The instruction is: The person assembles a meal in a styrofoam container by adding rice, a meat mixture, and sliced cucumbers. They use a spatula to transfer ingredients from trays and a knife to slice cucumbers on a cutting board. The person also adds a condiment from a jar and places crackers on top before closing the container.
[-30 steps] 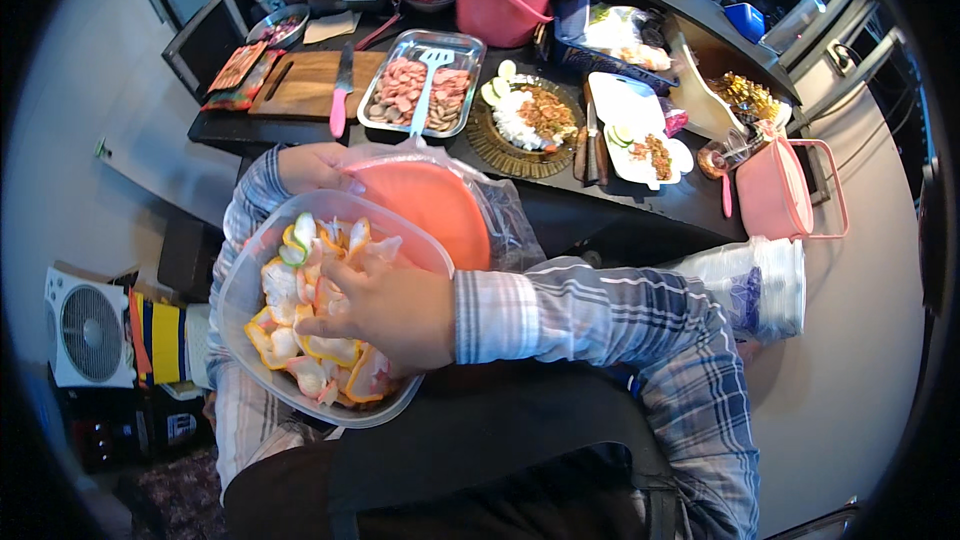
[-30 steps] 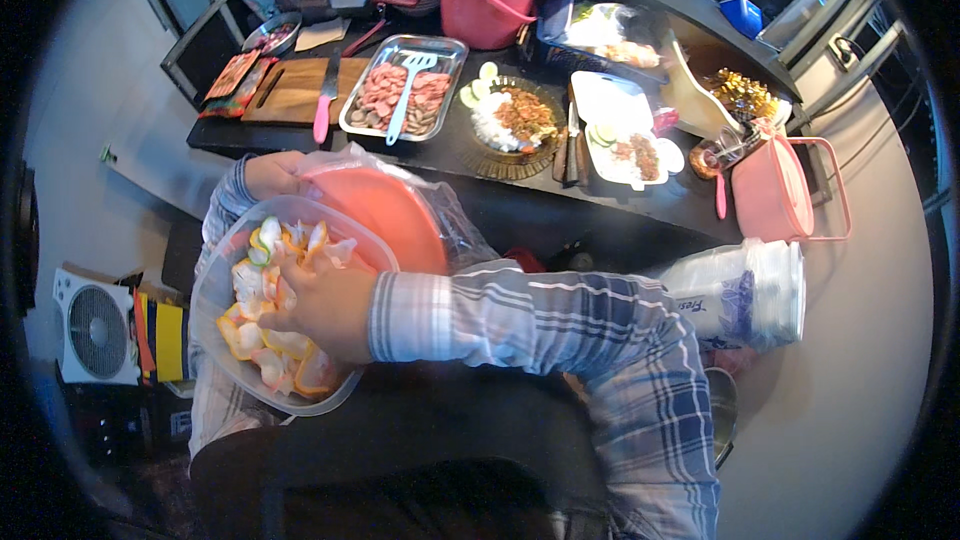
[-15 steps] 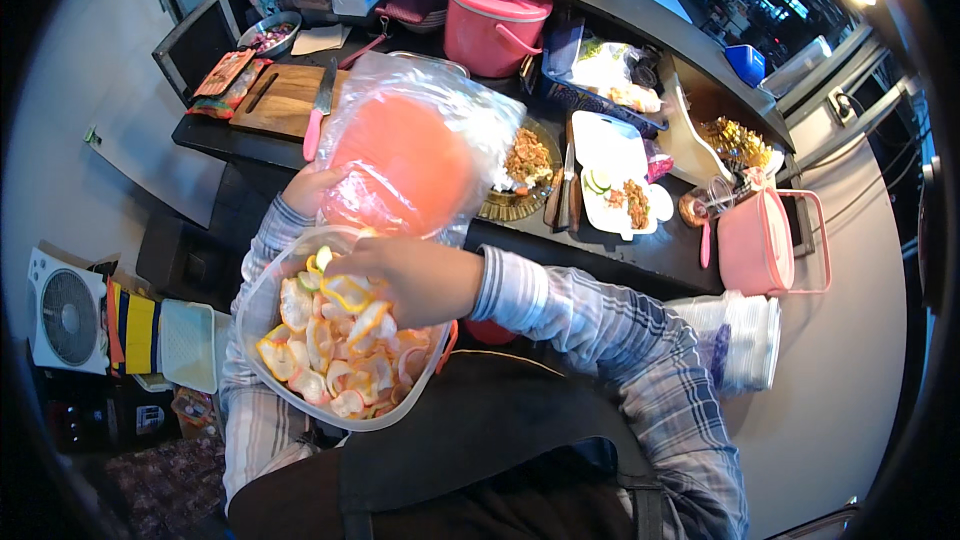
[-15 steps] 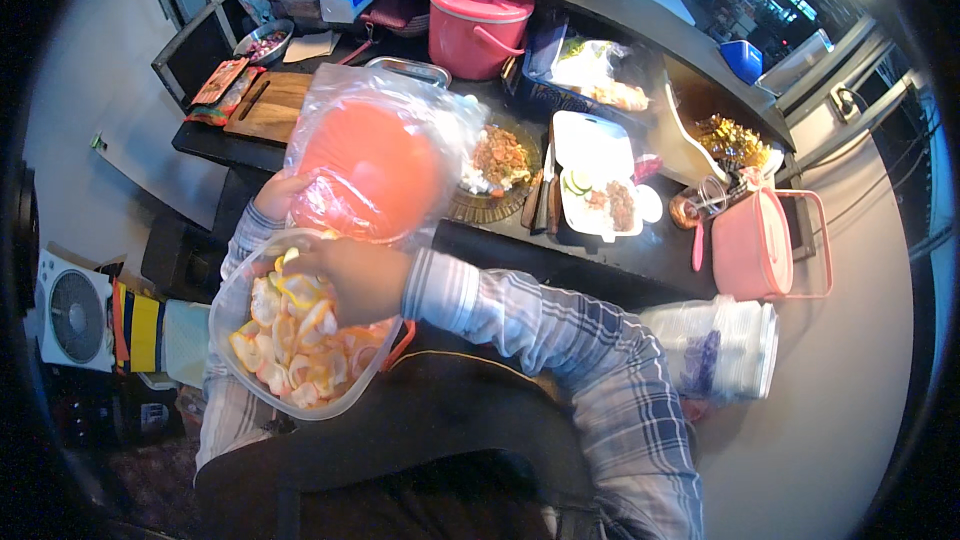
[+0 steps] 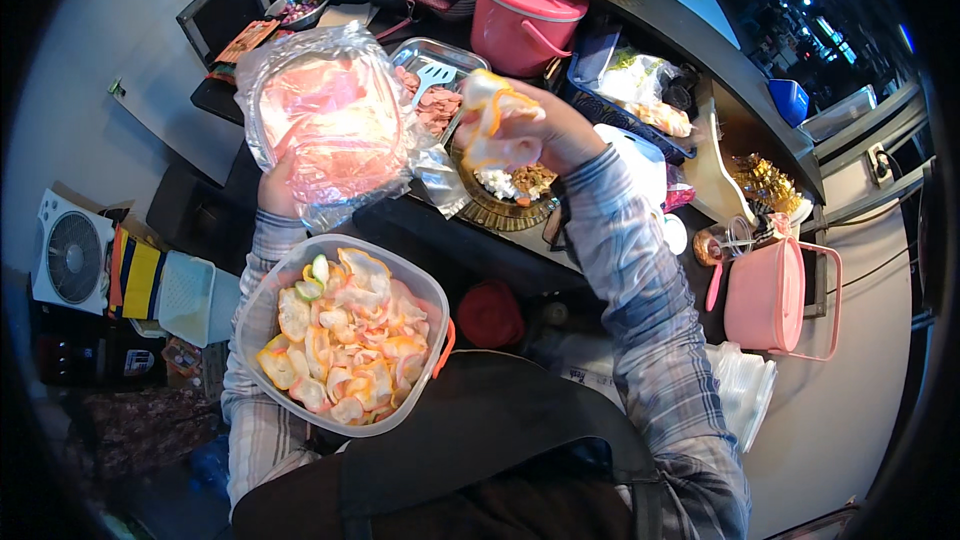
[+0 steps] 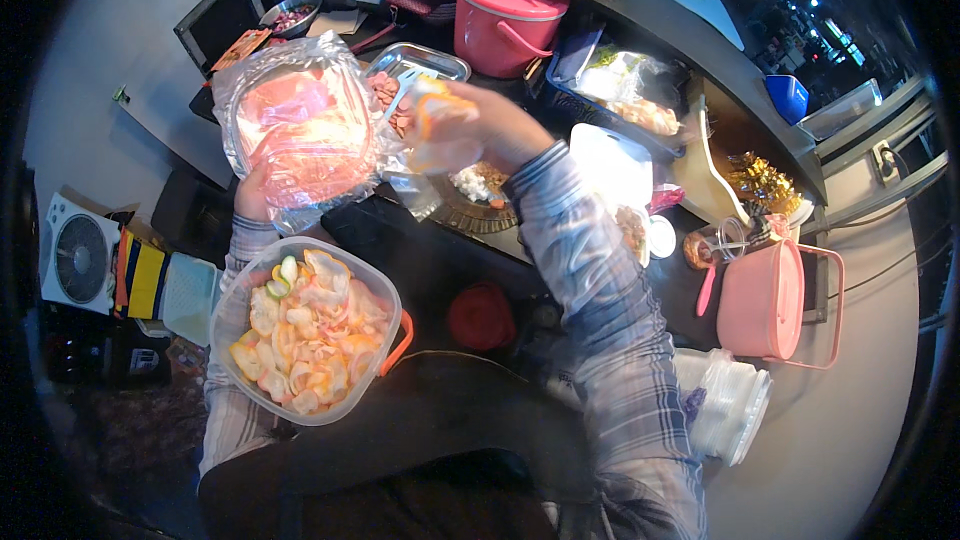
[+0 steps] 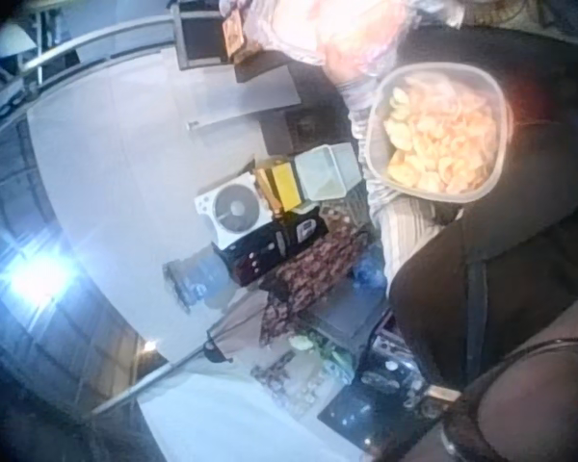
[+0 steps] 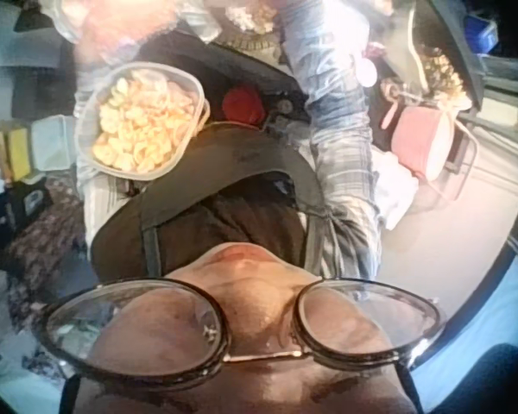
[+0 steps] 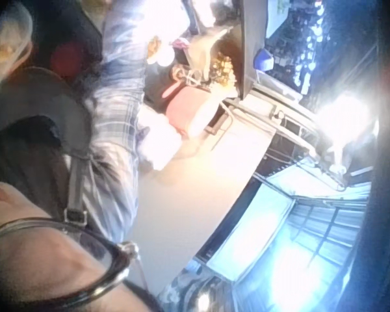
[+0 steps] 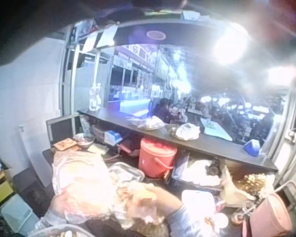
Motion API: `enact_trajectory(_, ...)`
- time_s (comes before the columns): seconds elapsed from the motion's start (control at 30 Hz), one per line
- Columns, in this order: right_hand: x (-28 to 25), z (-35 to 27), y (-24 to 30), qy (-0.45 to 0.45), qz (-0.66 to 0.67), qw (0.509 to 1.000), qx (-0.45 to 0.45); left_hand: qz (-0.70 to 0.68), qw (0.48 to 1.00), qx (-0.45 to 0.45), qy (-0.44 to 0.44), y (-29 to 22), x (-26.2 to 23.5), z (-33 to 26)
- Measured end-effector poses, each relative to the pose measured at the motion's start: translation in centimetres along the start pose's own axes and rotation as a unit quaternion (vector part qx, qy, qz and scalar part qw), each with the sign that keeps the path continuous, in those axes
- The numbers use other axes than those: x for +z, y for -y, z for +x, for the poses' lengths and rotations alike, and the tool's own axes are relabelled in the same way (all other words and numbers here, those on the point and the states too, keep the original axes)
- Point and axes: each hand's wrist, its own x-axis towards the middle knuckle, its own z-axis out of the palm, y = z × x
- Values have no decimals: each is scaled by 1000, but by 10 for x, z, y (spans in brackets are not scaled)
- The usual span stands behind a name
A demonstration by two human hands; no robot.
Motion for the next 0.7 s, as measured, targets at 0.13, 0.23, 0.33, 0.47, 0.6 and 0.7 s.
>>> enact_trajectory(0.13,-78,11,-55,-126,-216,968,-9,8,998,25,-59,-9,6,14)
enact_trajectory(0.23,-65,14,-83,-236,-335,902,133,1,999,28,-26,-15,7,24)
enact_trajectory(0.33,-47,14,-115,-310,-634,708,35,12,998,61,-13,-21,9,35)
enact_trajectory(0.47,-42,18,-153,-357,-727,579,91,19,998,61,18,-7,-10,58)
enact_trajectory(0.6,-19,21,-164,-391,-727,557,94,0,998,45,34,-9,-15,60)
enact_trajectory(0.7,-18,23,-174,-417,-729,536,86,0,998,49,51,-9,-16,69)
